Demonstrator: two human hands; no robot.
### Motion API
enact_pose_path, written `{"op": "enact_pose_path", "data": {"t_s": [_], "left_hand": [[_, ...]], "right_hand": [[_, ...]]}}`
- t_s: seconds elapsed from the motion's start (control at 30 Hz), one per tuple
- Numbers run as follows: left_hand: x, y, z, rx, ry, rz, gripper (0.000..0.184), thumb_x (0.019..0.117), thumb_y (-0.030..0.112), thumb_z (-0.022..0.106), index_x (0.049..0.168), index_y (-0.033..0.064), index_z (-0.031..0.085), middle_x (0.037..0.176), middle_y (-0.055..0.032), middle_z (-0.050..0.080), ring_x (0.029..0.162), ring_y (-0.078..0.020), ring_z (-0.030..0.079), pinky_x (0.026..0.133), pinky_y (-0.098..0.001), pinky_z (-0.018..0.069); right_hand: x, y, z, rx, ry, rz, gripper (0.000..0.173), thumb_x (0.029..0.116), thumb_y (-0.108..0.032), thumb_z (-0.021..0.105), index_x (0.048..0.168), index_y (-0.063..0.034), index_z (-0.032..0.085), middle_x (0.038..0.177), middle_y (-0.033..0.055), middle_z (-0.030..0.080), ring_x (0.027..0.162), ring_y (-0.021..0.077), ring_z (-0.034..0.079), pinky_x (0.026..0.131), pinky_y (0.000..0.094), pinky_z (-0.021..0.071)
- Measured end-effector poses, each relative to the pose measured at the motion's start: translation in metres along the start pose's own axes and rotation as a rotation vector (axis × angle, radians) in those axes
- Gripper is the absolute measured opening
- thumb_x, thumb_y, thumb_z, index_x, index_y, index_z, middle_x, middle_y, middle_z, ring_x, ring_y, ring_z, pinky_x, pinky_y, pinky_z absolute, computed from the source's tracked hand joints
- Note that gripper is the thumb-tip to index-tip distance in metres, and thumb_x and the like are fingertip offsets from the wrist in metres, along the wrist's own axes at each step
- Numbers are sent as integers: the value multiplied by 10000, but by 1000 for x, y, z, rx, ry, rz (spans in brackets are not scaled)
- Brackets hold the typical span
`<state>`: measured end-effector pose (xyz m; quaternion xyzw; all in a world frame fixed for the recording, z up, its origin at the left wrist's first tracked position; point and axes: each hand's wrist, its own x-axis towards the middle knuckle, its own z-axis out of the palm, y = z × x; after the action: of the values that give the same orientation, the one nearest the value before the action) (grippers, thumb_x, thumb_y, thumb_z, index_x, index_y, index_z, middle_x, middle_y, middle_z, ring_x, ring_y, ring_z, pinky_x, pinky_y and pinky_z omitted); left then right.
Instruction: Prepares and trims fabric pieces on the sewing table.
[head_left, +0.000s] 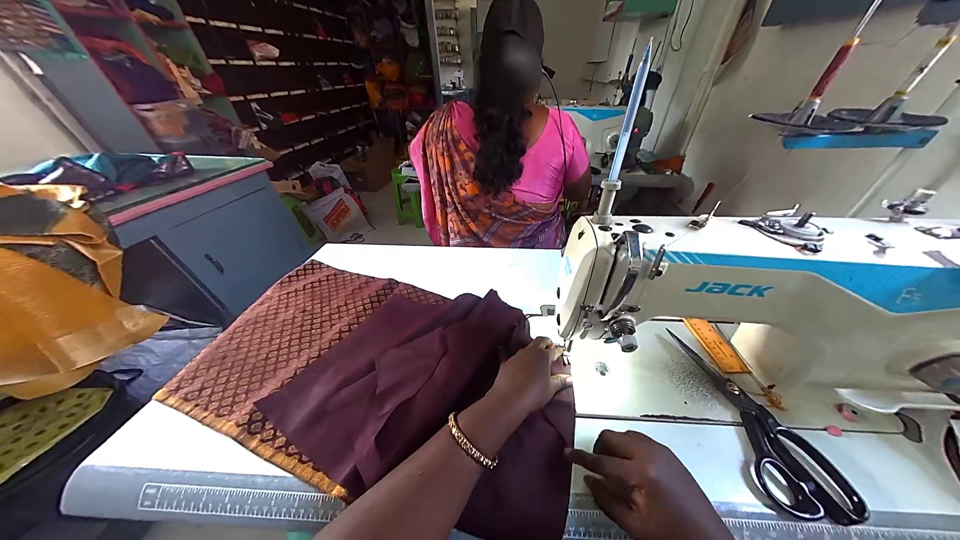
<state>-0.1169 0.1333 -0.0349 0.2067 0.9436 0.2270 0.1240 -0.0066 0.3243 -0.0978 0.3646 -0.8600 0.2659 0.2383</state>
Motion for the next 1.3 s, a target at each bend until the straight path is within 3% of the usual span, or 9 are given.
{"op": "enact_pose_path", "data": {"t_s": [0.13, 0.27, 0.4, 0.6, 0.73, 0.83, 0.93, 1.13, 1.3], "left_hand": [[-2, 5, -4, 57, -21, -28, 543, 1034, 384, 611, 1493, 102, 536, 1548, -78, 485, 1421, -289, 466, 1128, -639, 361], [-27, 16, -2, 247, -69, -23, 464, 1094, 304, 486, 1535, 162, 495, 1611, -29, 432, 1555, -309, 256, 1162, -787, 76], [-60, 13, -3, 222, -167, 52, 463, 1082, 103, 431, 1532, 187, 499, 1618, 8, 420, 1547, -247, 292, 1196, -697, 198], [-71, -19, 6, 41, -148, 125, 466, 1077, 332, 499, 1529, 220, 504, 1633, 57, 396, 1570, -147, 214, 1262, -593, 63], [-68, -14, 8, 9, -75, 130, 395, 1042, 304, 575, 1424, 221, 627, 1540, 57, 516, 1529, -162, 308, 1255, -560, 142], [-69, -9, 13, 68, 46, 206, 252, 1029, 280, 621, 1217, 201, 769, 1358, 30, 662, 1426, -195, 466, 1204, -681, 130], [-69, -16, 23, 129, 200, 365, 194, 1008, 229, 649, 1097, 180, 815, 1202, 20, 739, 1311, -206, 594, 1171, -750, 148], [-66, -30, 34, 151, 405, 561, 141, 969, 179, 678, 1010, 167, 813, 1081, 45, 764, 1148, -166, 693, 1113, -698, 362], [-65, -27, 37, 151, 373, 556, 156, 978, 154, 663, 1017, 157, 814, 1083, 37, 769, 1136, -172, 702, 1124, -685, 358]], "right_hand": [[-4, -9, 1, -53, -42, -78, 322, 961, -339, 530, 1155, -281, 780, 700, 16, 588, 600, 160, 556, 562, 321, 448], [-11, -15, 6, -119, -4, -63, 318, 970, -323, 514, 1126, -274, 787, 680, 7, 569, 598, 165, 551, 565, 328, 437], [-14, -19, 9, -156, 21, -41, 323, 957, -322, 519, 1123, -268, 791, 683, 1, 576, 601, 165, 554, 562, 330, 438], [-14, -17, 9, -134, 12, -36, 343, 981, -342, 485, 1136, -258, 780, 689, 1, 572, 614, 170, 552, 580, 332, 437], [-14, -18, 9, -131, 12, -25, 342, 967, -348, 494, 1127, -260, 784, 703, 3, 596, 626, 171, 573, 590, 334, 456], [-14, -19, 9, -135, 20, -16, 339, 967, -359, 499, 1122, -262, 785, 725, 9, 617, 643, 174, 592, 603, 337, 475], [-15, -18, 9, -140, 24, -20, 340, 968, -364, 498, 1129, -270, 782, 724, 6, 613, 647, 171, 590, 605, 335, 471], [-15, -18, 10, -136, 29, -15, 337, 952, -362, 511, 1122, -269, 787, 724, 7, 618, 644, 174, 595, 595, 343, 474], [-15, -18, 10, -141, 22, -16, 339, 959, -358, 502, 1125, -271, 784, 718, 4, 608, 637, 172, 583, 589, 334, 459]]}}
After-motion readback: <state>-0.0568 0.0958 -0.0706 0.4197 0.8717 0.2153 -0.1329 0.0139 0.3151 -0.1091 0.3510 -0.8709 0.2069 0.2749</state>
